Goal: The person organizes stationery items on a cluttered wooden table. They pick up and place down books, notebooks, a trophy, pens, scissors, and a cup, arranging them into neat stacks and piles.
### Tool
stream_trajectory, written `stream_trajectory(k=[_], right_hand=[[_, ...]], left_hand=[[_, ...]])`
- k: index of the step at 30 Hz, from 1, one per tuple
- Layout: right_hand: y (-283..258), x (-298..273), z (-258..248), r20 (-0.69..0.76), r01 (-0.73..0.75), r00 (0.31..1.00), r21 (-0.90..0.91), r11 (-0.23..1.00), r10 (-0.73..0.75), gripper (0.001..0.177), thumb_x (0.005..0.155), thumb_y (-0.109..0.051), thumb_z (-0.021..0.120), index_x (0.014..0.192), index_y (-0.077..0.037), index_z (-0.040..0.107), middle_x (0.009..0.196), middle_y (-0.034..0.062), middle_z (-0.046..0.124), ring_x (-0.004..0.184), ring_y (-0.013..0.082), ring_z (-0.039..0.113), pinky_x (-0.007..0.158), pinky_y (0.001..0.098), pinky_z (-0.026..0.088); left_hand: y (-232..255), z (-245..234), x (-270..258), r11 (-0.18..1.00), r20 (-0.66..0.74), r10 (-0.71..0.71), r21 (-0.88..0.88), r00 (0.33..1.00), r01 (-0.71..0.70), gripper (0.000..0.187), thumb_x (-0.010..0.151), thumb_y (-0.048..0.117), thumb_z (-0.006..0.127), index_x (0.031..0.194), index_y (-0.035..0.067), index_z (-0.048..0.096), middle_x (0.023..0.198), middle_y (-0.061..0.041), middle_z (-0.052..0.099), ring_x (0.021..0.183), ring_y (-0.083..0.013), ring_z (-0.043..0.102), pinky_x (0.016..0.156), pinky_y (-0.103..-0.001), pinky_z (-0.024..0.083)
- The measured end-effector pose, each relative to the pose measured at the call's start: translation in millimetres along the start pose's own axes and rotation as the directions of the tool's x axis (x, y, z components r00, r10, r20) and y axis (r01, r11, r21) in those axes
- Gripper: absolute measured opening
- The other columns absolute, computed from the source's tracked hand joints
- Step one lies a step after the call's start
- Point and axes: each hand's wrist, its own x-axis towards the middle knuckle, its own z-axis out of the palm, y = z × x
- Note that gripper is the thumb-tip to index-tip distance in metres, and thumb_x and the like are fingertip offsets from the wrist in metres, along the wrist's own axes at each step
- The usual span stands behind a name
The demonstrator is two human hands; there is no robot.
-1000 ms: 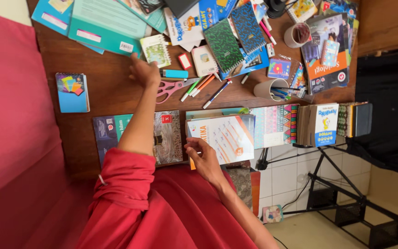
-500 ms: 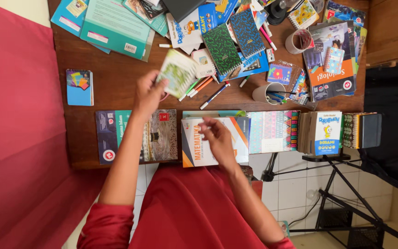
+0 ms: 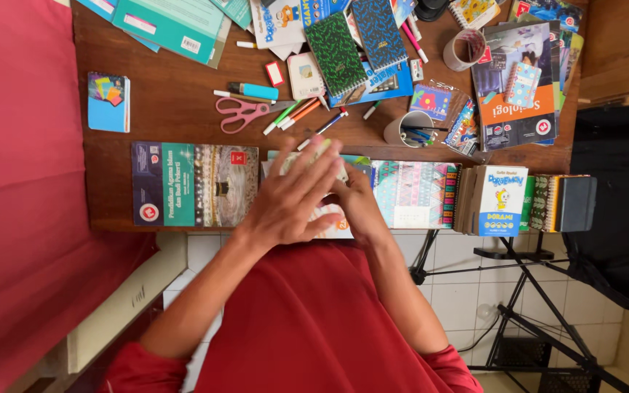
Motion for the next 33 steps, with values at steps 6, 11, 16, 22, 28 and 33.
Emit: stream_trajectory(k=[6, 11, 16, 22, 28, 33], right_hand=[[-14.4, -10.3, -52.0, -0.148, 0.033, 0.988, -0.138, 0.99, -0.054, 0.026, 0.101, -0.012, 0.057, 0.116, 0.005, 0.068, 0.098, 0.014, 0.074, 0.08, 0.0194, 0.07, 0.064, 0.0337, 0.059], [-6.0, -11.2, -48.9, -0.067, 0.056, 0.994, -0.315, 0.947, -0.081, 0.026, 0.1, -0.014, 0.057, 0.117, 0.003, 0.066, 0.1, 0.0103, 0.075, 0.085, 0.0162, 0.071, 0.067, 0.0314, 0.06], [-10.2, -38.4, -47.9, 0.02, 0.167, 0.985, -0.31, 0.936, -0.169, 0.027, 0.1, -0.012, 0.058, 0.121, 0.004, 0.064, 0.101, 0.0118, 0.075, 0.085, 0.0167, 0.069, 0.07, 0.0333, 0.057], [-37.4, -53.5, -47.0, -0.194, 0.098, 0.932, -0.677, 0.729, -0.306, 0.027, 0.101, -0.016, 0.059, 0.121, 0.001, 0.067, 0.096, 0.0164, 0.077, 0.083, 0.0252, 0.072, 0.073, 0.0385, 0.057], [-39.4, -90.9, 1.7, 0.409, 0.514, 0.855, -0.75, 0.417, -0.319, 0.063, 0.096, -0.029, 0.071, 0.148, 0.0, 0.05, 0.145, 0.025, 0.055, 0.135, 0.0394, 0.052, 0.111, 0.0475, 0.043], [-46.3, -111.7, -13.4, 0.456, 0.711, 0.62, -0.671, 0.211, -0.639, 0.079, 0.103, -0.057, 0.054, 0.157, -0.001, 0.037, 0.165, 0.0239, 0.035, 0.157, 0.0436, 0.029, 0.129, 0.0541, 0.025]], left_hand=[[-24.1, -12.8, -25.8, 0.952, 0.266, -0.301, 0.135, 0.916, 0.274, 0.11, 0.083, 0.049, 0.075, 0.158, -0.008, 0.021, 0.166, -0.026, 0.02, 0.156, -0.0404, 0.021, 0.126, -0.06, 0.014], [1.1, 28.3, -50.3, 0.972, 0.067, -0.183, 0.163, 0.981, 0.17, 0.091, 0.101, 0.05, 0.058, 0.164, -0.001, 0.016, 0.174, -0.024, 0.014, 0.166, -0.0383, 0.014, 0.137, -0.059, 0.01], [10.8, 82.4, -38.1, 0.926, 0.055, -0.252, -0.278, 0.966, 0.257, 0.107, 0.099, 0.075, 0.039, 0.165, -0.004, 0.011, 0.172, -0.028, 0.017, 0.162, -0.0398, 0.017, 0.131, -0.056, 0.013], [16.1, 93.4, -29.8, 0.467, -0.014, -0.743, -0.726, 0.669, 0.504, 0.095, 0.101, 0.074, 0.048, 0.163, 0.005, 0.024, 0.169, -0.023, 0.031, 0.159, -0.0361, 0.029, 0.13, -0.051, 0.024], [33.4, 80.9, -16.5, -0.575, 0.508, -0.545, -0.805, 0.667, 0.143, 0.096, 0.091, 0.083, 0.04, 0.16, 0.016, 0.033, 0.14, -0.031, 0.049, 0.125, -0.044, 0.052, 0.101, -0.059, 0.044], [35.3, 50.8, -23.2, -0.812, 0.482, -0.278, -0.58, 0.831, 0.065, 0.1, 0.092, 0.083, 0.037, 0.158, 0.008, 0.038, 0.147, -0.031, 0.053, 0.132, -0.0443, 0.056, 0.112, -0.058, 0.041]])
